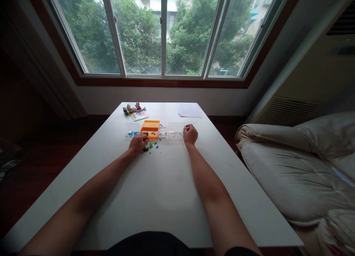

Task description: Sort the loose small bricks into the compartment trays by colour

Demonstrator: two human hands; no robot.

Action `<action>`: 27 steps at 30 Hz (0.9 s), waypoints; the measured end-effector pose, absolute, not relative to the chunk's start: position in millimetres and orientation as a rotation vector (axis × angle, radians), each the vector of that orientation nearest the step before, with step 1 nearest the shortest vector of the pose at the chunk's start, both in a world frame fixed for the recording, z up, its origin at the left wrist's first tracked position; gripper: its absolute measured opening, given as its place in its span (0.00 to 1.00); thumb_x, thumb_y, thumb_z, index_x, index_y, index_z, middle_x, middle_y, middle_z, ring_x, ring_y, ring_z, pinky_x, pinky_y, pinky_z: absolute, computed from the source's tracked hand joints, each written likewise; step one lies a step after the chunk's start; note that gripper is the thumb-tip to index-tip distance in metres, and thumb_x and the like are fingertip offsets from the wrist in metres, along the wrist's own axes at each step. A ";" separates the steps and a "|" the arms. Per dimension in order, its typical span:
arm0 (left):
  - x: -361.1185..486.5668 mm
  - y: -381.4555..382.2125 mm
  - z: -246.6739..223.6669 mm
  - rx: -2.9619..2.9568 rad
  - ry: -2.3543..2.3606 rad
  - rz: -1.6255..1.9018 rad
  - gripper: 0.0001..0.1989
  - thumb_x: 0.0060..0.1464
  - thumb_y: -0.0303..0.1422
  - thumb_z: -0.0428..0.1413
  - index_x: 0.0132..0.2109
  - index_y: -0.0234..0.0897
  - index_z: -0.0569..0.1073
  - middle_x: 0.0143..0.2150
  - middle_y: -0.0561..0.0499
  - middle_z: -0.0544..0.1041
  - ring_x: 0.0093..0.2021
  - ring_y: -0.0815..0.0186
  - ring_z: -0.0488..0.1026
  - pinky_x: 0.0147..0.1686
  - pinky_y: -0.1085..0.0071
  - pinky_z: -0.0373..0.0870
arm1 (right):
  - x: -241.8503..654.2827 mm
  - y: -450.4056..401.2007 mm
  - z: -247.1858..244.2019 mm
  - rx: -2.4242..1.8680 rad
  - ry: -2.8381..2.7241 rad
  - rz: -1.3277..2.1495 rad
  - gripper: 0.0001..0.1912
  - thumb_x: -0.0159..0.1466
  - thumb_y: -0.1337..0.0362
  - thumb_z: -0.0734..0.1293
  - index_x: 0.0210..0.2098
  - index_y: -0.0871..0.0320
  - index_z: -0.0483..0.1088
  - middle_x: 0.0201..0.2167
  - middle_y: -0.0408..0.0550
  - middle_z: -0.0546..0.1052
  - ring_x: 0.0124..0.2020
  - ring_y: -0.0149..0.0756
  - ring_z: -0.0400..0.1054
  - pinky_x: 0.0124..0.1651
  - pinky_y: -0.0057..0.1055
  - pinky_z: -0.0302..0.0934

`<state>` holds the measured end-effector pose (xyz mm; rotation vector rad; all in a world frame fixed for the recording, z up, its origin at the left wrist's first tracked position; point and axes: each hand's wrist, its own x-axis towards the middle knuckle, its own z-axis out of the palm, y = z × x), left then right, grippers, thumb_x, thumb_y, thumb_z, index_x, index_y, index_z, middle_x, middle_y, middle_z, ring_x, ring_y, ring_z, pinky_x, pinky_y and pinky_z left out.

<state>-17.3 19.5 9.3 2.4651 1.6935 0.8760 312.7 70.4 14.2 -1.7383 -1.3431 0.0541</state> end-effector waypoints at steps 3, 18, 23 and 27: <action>-23.9 24.4 6.5 2.407 1.789 0.887 0.11 0.64 0.33 0.53 0.41 0.39 0.81 0.41 0.45 0.80 0.44 0.57 0.73 0.45 0.64 0.67 | 324.9 71.3 13.6 -1.791 -1.287 0.094 0.12 0.69 0.62 0.62 0.48 0.57 0.73 0.39 0.52 0.79 0.37 0.37 0.67 0.45 0.32 0.56; -22.8 26.8 2.8 2.431 1.790 0.850 0.12 0.63 0.34 0.52 0.38 0.39 0.80 0.40 0.46 0.80 0.43 0.58 0.72 0.45 0.65 0.65 | 243.9 51.8 -2.1 -1.155 -2.172 0.190 0.08 0.66 0.68 0.68 0.43 0.54 0.79 0.41 0.49 0.79 0.46 0.39 0.70 0.53 0.36 0.63; -22.6 26.7 3.0 2.395 1.798 0.855 0.12 0.63 0.35 0.52 0.40 0.40 0.80 0.40 0.46 0.80 0.44 0.58 0.72 0.46 0.64 0.66 | 214.5 32.1 -0.8 -0.922 -2.470 0.112 0.18 0.67 0.62 0.71 0.56 0.50 0.76 0.59 0.53 0.73 0.62 0.48 0.62 0.65 0.49 0.57; -22.2 25.7 4.7 2.378 1.813 0.838 0.12 0.63 0.35 0.52 0.40 0.40 0.81 0.41 0.46 0.81 0.44 0.58 0.73 0.47 0.64 0.66 | 213.4 25.6 3.4 -0.944 -2.521 0.109 0.17 0.67 0.61 0.71 0.55 0.48 0.77 0.64 0.52 0.69 0.68 0.51 0.56 0.67 0.53 0.54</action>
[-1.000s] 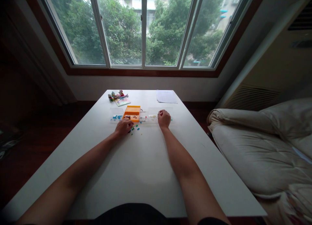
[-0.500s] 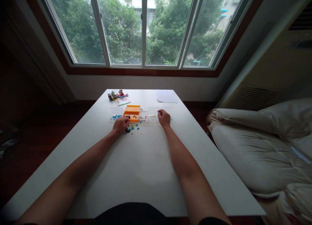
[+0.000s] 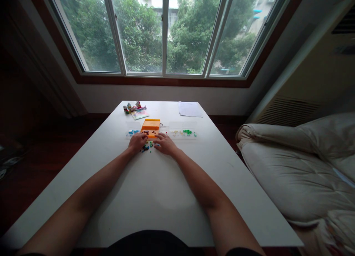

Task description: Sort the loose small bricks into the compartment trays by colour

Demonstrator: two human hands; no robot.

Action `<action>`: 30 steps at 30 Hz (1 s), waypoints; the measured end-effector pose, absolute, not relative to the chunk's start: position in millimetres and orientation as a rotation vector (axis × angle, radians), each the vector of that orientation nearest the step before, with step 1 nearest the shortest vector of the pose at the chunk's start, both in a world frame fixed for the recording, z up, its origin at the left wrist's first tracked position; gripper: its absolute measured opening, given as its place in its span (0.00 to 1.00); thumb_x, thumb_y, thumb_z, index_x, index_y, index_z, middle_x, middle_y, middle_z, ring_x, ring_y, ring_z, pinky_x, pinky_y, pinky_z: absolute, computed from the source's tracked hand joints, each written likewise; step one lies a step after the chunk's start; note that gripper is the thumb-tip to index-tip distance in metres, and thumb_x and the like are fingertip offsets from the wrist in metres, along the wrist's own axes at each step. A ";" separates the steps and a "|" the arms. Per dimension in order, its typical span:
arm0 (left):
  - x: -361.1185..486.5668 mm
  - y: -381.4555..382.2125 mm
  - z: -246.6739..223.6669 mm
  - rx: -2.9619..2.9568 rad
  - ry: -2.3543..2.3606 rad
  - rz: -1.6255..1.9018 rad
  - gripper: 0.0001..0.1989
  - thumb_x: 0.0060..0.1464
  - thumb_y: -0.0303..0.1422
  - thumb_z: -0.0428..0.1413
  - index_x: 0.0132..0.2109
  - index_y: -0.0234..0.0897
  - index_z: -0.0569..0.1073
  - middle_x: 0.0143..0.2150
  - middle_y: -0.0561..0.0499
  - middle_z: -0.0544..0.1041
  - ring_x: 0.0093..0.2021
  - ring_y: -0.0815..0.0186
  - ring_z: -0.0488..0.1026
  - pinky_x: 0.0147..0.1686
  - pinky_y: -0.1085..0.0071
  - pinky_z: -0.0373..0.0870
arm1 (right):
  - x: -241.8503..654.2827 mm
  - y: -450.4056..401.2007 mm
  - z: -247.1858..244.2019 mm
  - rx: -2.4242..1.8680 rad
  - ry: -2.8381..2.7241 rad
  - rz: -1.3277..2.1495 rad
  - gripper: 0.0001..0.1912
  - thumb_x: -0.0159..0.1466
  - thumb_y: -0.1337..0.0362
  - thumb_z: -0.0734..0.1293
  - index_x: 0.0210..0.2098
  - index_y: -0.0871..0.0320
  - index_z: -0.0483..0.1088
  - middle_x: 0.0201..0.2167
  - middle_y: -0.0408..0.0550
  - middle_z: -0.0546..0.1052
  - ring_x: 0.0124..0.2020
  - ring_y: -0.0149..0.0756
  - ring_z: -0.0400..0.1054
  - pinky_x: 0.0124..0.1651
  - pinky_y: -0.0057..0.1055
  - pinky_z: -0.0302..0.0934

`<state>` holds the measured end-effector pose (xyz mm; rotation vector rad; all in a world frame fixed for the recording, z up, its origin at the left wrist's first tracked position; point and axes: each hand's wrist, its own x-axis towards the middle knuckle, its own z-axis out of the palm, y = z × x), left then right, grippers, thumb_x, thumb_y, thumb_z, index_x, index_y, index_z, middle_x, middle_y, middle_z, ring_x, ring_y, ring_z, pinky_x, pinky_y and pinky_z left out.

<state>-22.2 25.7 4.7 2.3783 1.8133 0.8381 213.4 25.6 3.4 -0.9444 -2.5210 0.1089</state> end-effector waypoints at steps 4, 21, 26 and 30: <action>-21.9 24.5 5.7 2.375 1.815 0.833 0.12 0.63 0.35 0.52 0.40 0.39 0.81 0.41 0.46 0.81 0.44 0.59 0.73 0.47 0.65 0.66 | 216.1 25.2 6.4 -0.899 -2.518 0.120 0.09 0.66 0.62 0.71 0.46 0.49 0.80 0.62 0.50 0.71 0.67 0.50 0.57 0.67 0.51 0.53; -23.7 27.1 3.2 2.376 1.816 0.840 0.12 0.63 0.34 0.52 0.39 0.40 0.80 0.40 0.46 0.80 0.44 0.58 0.72 0.44 0.64 0.65 | 240.1 28.3 30.4 -1.015 -2.560 0.706 0.06 0.58 0.70 0.66 0.34 0.58 0.74 0.28 0.39 0.73 0.28 0.28 0.63 0.32 0.24 0.54; -23.7 26.4 3.8 2.365 1.817 0.848 0.12 0.63 0.34 0.52 0.39 0.40 0.80 0.40 0.46 0.80 0.43 0.58 0.73 0.44 0.64 0.66 | 242.1 27.8 33.5 -1.020 -2.655 0.877 0.07 0.57 0.67 0.70 0.36 0.58 0.75 0.28 0.39 0.74 0.27 0.27 0.64 0.29 0.22 0.52; -23.7 27.2 3.9 2.371 1.817 0.832 0.12 0.63 0.34 0.51 0.38 0.40 0.80 0.39 0.47 0.80 0.42 0.58 0.73 0.43 0.65 0.66 | 241.4 30.3 29.6 -0.967 -2.672 0.857 0.06 0.57 0.71 0.68 0.35 0.58 0.75 0.27 0.39 0.73 0.27 0.27 0.64 0.30 0.22 0.51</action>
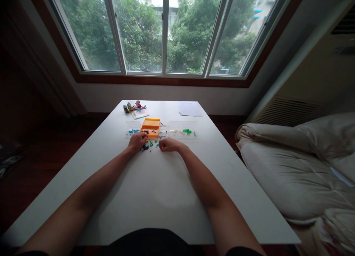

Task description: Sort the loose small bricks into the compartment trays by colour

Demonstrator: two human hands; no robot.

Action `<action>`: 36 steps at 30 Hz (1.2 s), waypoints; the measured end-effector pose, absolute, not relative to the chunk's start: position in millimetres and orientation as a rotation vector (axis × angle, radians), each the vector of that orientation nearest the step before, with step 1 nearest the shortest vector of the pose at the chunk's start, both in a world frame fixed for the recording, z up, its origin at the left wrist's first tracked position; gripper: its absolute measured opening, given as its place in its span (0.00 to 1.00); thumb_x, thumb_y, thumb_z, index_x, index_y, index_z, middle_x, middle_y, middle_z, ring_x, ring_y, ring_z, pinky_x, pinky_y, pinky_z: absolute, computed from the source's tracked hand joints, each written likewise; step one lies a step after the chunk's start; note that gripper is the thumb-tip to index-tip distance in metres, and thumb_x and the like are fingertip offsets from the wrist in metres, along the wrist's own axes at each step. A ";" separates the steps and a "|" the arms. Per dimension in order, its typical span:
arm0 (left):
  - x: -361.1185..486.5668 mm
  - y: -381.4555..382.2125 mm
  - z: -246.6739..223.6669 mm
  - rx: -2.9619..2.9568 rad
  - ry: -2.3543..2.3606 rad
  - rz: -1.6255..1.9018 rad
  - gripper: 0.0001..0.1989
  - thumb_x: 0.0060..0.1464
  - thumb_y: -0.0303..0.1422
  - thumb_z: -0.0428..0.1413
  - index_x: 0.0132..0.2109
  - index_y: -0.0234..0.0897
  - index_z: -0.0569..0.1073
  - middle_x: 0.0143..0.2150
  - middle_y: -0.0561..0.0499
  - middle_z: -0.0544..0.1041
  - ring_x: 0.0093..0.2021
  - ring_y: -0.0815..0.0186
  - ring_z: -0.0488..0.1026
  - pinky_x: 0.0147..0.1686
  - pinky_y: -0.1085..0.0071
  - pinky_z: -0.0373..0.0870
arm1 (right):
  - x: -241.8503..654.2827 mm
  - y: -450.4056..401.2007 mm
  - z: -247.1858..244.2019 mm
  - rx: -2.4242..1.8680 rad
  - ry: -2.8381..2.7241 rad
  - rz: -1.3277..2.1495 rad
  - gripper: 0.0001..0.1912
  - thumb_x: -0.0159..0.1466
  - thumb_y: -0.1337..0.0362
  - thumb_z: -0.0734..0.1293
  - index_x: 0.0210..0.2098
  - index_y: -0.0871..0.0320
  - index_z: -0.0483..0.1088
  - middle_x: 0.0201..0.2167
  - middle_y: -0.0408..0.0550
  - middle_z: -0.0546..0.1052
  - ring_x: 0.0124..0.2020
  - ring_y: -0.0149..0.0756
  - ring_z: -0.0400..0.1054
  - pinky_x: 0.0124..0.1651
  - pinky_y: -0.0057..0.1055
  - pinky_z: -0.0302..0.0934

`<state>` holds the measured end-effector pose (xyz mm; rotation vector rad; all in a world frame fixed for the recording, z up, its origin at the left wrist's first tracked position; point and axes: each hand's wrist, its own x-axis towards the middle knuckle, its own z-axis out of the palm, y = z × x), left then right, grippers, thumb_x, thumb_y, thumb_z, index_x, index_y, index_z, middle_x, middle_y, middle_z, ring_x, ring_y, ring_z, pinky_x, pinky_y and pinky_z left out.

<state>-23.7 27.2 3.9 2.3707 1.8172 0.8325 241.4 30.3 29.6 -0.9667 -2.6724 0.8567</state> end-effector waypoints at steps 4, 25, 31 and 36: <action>-24.0 27.4 3.5 2.369 1.822 0.829 0.12 0.63 0.34 0.52 0.38 0.40 0.80 0.38 0.47 0.80 0.43 0.59 0.73 0.44 0.65 0.65 | 231.1 29.8 21.1 -0.915 -2.629 0.676 0.06 0.59 0.71 0.67 0.35 0.58 0.75 0.28 0.40 0.73 0.29 0.28 0.63 0.33 0.23 0.53; -24.8 26.6 1.2 2.396 1.792 0.837 0.12 0.63 0.34 0.51 0.37 0.40 0.80 0.39 0.46 0.80 0.42 0.59 0.73 0.44 0.65 0.65 | 205.5 24.9 3.4 -0.915 -2.591 0.228 0.09 0.67 0.70 0.66 0.43 0.56 0.79 0.39 0.49 0.77 0.40 0.35 0.69 0.44 0.28 0.59; -24.3 25.7 2.2 2.378 1.781 0.826 0.12 0.62 0.34 0.52 0.37 0.40 0.80 0.39 0.47 0.81 0.42 0.59 0.73 0.44 0.66 0.65 | 200.0 17.6 11.7 -0.981 -2.628 0.125 0.10 0.70 0.69 0.64 0.38 0.59 0.78 0.38 0.50 0.77 0.38 0.35 0.69 0.43 0.28 0.58; -24.2 26.7 1.3 2.388 1.791 0.811 0.12 0.62 0.33 0.52 0.38 0.39 0.80 0.39 0.47 0.81 0.42 0.60 0.73 0.44 0.66 0.65 | 200.0 17.8 10.5 -1.032 -2.618 0.098 0.09 0.69 0.71 0.64 0.38 0.59 0.77 0.38 0.50 0.77 0.39 0.35 0.69 0.43 0.28 0.58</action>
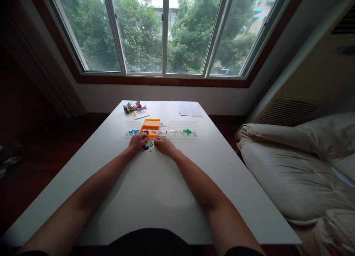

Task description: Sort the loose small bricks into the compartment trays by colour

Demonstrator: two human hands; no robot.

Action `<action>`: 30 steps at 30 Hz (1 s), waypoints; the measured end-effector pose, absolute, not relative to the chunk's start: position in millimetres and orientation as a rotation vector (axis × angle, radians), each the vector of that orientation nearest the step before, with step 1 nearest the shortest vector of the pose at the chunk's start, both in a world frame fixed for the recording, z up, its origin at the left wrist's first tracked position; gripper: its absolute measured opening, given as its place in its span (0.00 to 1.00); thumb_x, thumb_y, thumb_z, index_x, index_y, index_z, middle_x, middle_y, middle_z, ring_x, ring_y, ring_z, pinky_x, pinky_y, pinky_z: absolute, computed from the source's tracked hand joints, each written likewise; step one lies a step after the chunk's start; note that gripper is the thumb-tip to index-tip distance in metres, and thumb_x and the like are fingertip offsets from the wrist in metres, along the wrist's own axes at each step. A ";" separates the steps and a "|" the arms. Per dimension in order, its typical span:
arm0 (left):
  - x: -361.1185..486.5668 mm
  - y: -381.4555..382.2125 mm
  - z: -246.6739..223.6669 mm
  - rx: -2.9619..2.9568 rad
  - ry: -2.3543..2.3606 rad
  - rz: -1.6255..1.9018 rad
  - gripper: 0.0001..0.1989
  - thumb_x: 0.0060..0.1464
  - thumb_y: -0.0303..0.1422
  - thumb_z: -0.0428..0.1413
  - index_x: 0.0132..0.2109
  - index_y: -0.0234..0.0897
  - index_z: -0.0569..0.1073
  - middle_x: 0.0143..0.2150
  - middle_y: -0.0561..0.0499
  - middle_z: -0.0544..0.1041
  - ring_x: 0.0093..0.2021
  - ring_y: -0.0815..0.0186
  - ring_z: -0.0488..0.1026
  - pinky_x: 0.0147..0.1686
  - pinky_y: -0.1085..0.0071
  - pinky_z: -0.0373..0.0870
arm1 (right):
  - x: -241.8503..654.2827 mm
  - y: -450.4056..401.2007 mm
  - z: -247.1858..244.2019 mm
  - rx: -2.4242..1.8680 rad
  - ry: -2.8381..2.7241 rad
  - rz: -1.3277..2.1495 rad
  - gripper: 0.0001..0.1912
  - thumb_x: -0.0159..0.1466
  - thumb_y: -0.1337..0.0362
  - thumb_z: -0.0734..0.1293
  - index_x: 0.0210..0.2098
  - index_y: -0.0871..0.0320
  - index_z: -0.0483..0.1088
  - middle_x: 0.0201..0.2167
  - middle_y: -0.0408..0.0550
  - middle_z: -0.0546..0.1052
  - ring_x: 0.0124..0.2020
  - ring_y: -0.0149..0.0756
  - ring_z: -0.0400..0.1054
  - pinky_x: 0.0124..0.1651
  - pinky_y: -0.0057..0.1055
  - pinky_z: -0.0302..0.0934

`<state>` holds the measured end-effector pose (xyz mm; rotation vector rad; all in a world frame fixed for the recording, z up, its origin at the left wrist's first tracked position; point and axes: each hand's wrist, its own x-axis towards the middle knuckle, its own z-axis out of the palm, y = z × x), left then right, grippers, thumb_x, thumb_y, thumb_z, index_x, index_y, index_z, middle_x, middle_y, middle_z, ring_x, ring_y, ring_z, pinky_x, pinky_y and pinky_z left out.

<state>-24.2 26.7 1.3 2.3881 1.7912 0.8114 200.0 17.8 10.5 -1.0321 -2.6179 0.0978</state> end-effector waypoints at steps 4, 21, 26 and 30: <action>-24.6 28.0 0.5 2.384 1.789 0.808 0.11 0.63 0.34 0.52 0.38 0.39 0.80 0.39 0.47 0.81 0.42 0.60 0.74 0.44 0.67 0.65 | 202.4 19.4 7.3 -1.048 -2.580 0.109 0.07 0.68 0.71 0.65 0.38 0.58 0.76 0.38 0.49 0.77 0.39 0.35 0.68 0.43 0.28 0.57; -24.4 26.3 2.0 2.382 1.735 0.823 0.11 0.61 0.33 0.53 0.37 0.39 0.80 0.38 0.47 0.81 0.41 0.60 0.73 0.43 0.67 0.66 | 257.9 61.5 -1.9 -1.209 -1.780 0.029 0.09 0.64 0.72 0.63 0.37 0.59 0.75 0.36 0.51 0.74 0.39 0.40 0.67 0.46 0.34 0.61; -24.2 25.3 2.6 2.384 1.725 0.829 0.11 0.61 0.33 0.53 0.38 0.39 0.80 0.39 0.47 0.81 0.42 0.60 0.74 0.44 0.66 0.66 | 268.6 75.0 -9.6 -1.280 -1.611 0.039 0.10 0.64 0.69 0.62 0.39 0.60 0.76 0.37 0.52 0.76 0.38 0.41 0.68 0.46 0.36 0.63; -23.9 25.1 2.5 2.383 1.695 0.836 0.11 0.61 0.34 0.53 0.38 0.40 0.81 0.41 0.47 0.81 0.42 0.59 0.74 0.45 0.65 0.67 | 270.2 78.7 -14.4 -1.302 -1.584 0.085 0.15 0.65 0.68 0.61 0.48 0.61 0.76 0.42 0.55 0.78 0.39 0.42 0.70 0.47 0.37 0.65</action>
